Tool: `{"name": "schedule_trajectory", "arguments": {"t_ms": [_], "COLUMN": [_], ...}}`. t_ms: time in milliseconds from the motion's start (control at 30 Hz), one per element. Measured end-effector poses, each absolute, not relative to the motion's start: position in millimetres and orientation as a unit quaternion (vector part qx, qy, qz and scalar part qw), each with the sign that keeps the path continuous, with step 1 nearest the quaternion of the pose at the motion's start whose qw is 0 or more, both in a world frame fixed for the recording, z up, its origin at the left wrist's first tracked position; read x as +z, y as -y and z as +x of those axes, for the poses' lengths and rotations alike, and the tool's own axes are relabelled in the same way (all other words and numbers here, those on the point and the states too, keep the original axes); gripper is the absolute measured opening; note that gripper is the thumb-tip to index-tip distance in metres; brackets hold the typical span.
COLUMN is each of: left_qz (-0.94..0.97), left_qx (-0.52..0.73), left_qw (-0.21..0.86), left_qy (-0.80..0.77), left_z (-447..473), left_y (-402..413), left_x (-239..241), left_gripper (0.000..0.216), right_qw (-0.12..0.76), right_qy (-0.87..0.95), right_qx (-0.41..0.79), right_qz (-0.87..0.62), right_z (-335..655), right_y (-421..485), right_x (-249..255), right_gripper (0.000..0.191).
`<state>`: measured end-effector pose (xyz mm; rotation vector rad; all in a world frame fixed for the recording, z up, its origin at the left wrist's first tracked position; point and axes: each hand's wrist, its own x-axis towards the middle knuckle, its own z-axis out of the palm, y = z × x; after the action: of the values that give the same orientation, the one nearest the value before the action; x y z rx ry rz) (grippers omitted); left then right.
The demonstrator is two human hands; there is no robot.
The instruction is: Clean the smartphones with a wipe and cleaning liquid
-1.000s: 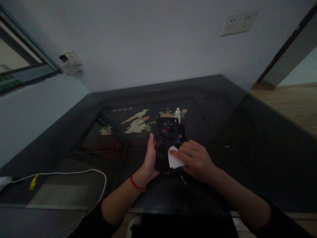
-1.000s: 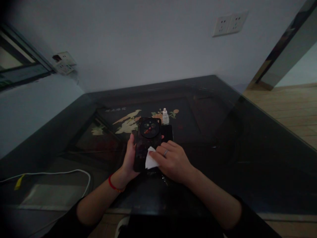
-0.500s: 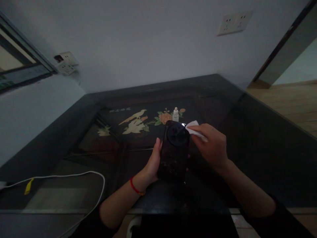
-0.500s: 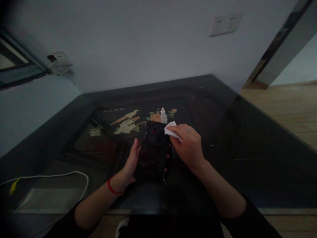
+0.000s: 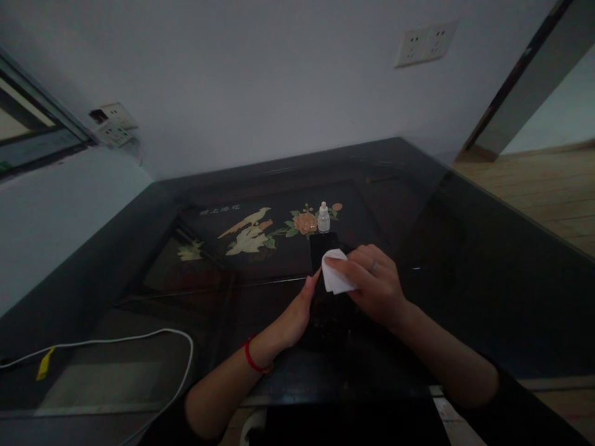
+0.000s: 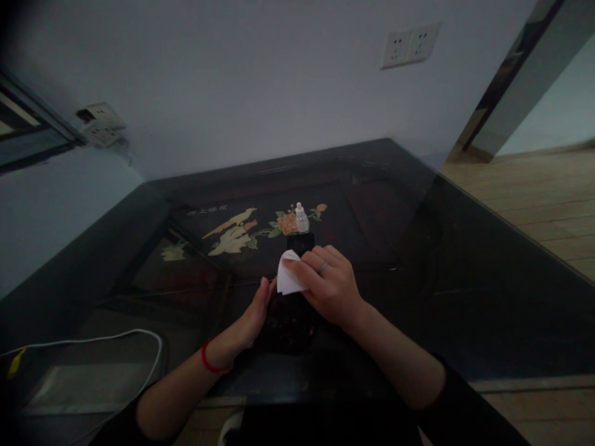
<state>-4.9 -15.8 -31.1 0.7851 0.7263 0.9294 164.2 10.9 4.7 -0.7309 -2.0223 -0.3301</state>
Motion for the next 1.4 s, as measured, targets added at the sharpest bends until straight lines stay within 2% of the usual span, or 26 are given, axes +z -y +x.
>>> {"name": "schedule_trajectory", "arguments": {"t_ms": [233,433,633,1067,1233,1400], "left_qz": [0.307,0.250,0.295,0.292,0.298,0.316], "left_qx": [0.472,0.451,0.391,0.451,0.421,0.397], "left_qw": [0.755,0.798,0.834,0.770,0.804,0.808], "left_qy": [-0.337,-0.312,-0.254,-0.344,-0.297,-0.297], "left_z": [-3,-12,-7,-6,-5,0], "left_y": [9,11,16,11,14,18], "left_x": [-19,1,-4,-9,-4,-11], "left_gripper": [0.063,0.065,0.078,0.074,0.074,0.064], "right_qw": [0.437,0.463,0.498,0.446,0.494,0.478], "right_qy": [0.859,0.832,0.776,0.850,0.799,0.798], "right_qx": [-0.133,-0.124,-0.109,-0.130,-0.088,-0.080], "right_qz": [-0.231,-0.281,-0.371,-0.250,-0.333,-0.358], "right_z": [157,168,176,157,170,171], "right_y": [-6,-13,-20,-7,-15,-17], "right_x": [2,-2,-1,-2,-1,0], "right_gripper": [0.016,0.016,0.017,0.019,0.020,0.015]}}
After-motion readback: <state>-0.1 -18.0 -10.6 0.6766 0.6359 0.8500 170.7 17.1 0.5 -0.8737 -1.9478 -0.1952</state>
